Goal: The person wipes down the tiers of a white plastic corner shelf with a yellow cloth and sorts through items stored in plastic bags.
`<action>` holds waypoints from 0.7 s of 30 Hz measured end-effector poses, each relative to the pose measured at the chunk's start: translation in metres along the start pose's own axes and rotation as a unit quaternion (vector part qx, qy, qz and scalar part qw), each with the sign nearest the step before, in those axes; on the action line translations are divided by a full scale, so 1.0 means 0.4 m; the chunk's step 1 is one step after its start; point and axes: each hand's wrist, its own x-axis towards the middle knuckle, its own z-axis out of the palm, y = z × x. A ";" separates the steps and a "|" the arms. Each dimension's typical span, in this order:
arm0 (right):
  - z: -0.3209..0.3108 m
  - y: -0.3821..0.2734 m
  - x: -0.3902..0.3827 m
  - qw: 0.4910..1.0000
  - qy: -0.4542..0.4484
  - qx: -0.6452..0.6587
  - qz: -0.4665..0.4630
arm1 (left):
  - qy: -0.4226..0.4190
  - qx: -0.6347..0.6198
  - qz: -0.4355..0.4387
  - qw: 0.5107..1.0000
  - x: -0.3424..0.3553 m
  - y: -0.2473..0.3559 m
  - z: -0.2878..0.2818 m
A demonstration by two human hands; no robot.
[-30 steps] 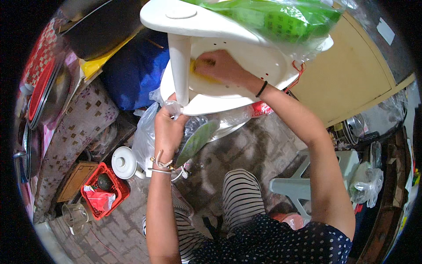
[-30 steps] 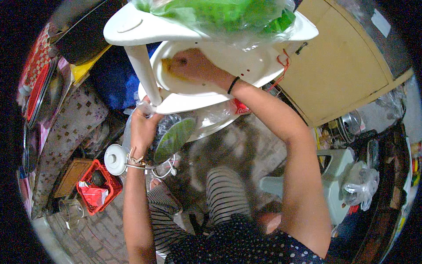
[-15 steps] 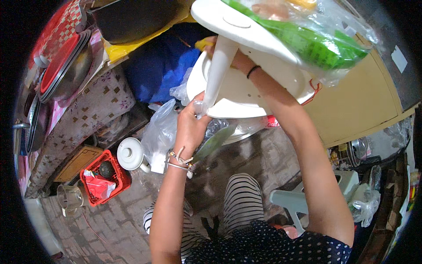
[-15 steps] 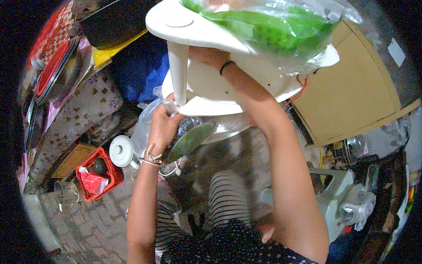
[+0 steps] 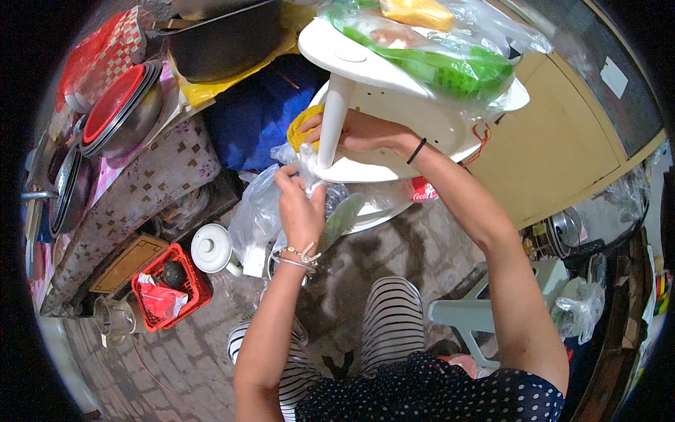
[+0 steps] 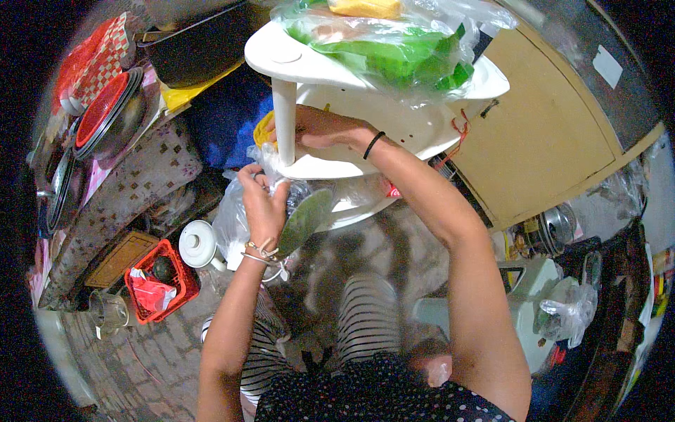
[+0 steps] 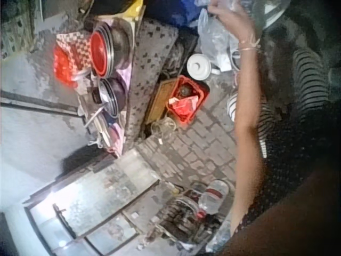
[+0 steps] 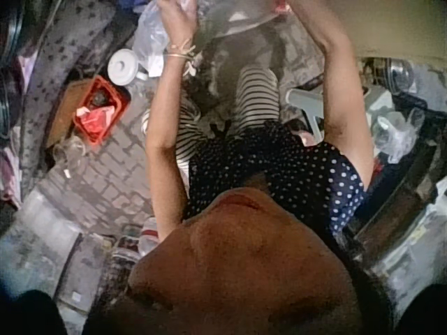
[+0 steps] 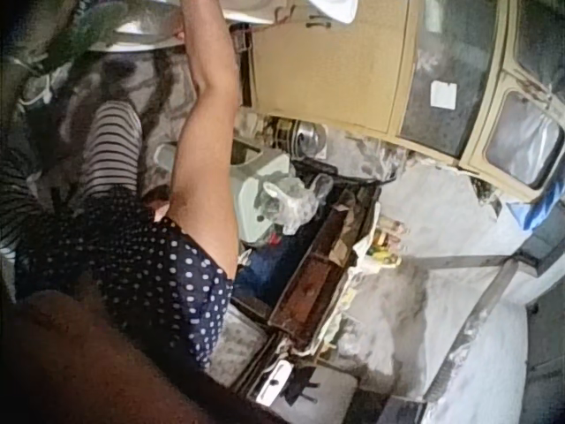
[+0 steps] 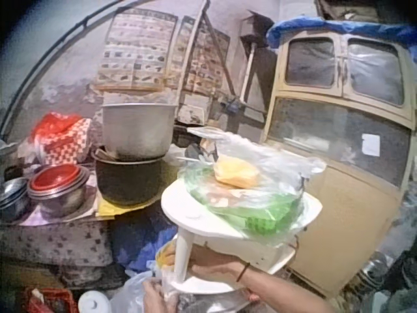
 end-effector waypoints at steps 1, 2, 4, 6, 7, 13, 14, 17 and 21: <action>0.008 -0.020 0.004 0.995 0.009 -0.099 0.024 | 0.024 0.000 0.002 1.000 -0.003 -0.008 -0.007; 0.011 -0.014 0.003 0.994 0.022 -0.104 0.032 | 0.029 0.022 0.000 0.999 -0.001 -0.018 -0.014; -0.001 0.004 -0.033 0.990 0.046 -0.120 0.057 | -0.012 0.013 0.000 1.000 -0.002 -0.021 -0.016; -0.022 0.003 -0.067 0.982 0.004 -0.161 0.100 | -0.034 0.008 0.005 0.999 0.005 -0.045 -0.016; -0.044 0.004 -0.107 0.974 -0.016 -0.184 0.131 | -0.047 0.008 0.002 0.999 0.002 -0.021 -0.012; 0.007 -0.059 -0.234 0.956 0.203 -0.153 0.150 | -0.057 0.041 0.018 0.997 0.000 0.015 -0.017; 0.016 -0.068 -0.238 0.950 0.234 -0.136 0.157 | -0.059 0.035 0.020 0.997 0.003 0.015 -0.011; 0.104 -0.093 -0.190 0.951 0.252 -0.138 0.116 | -0.072 0.022 0.026 0.997 0.014 -0.009 -0.015; 0.222 -0.121 -0.138 0.875 0.277 -0.382 0.105 | -0.082 0.041 0.018 0.996 0.021 -0.008 -0.036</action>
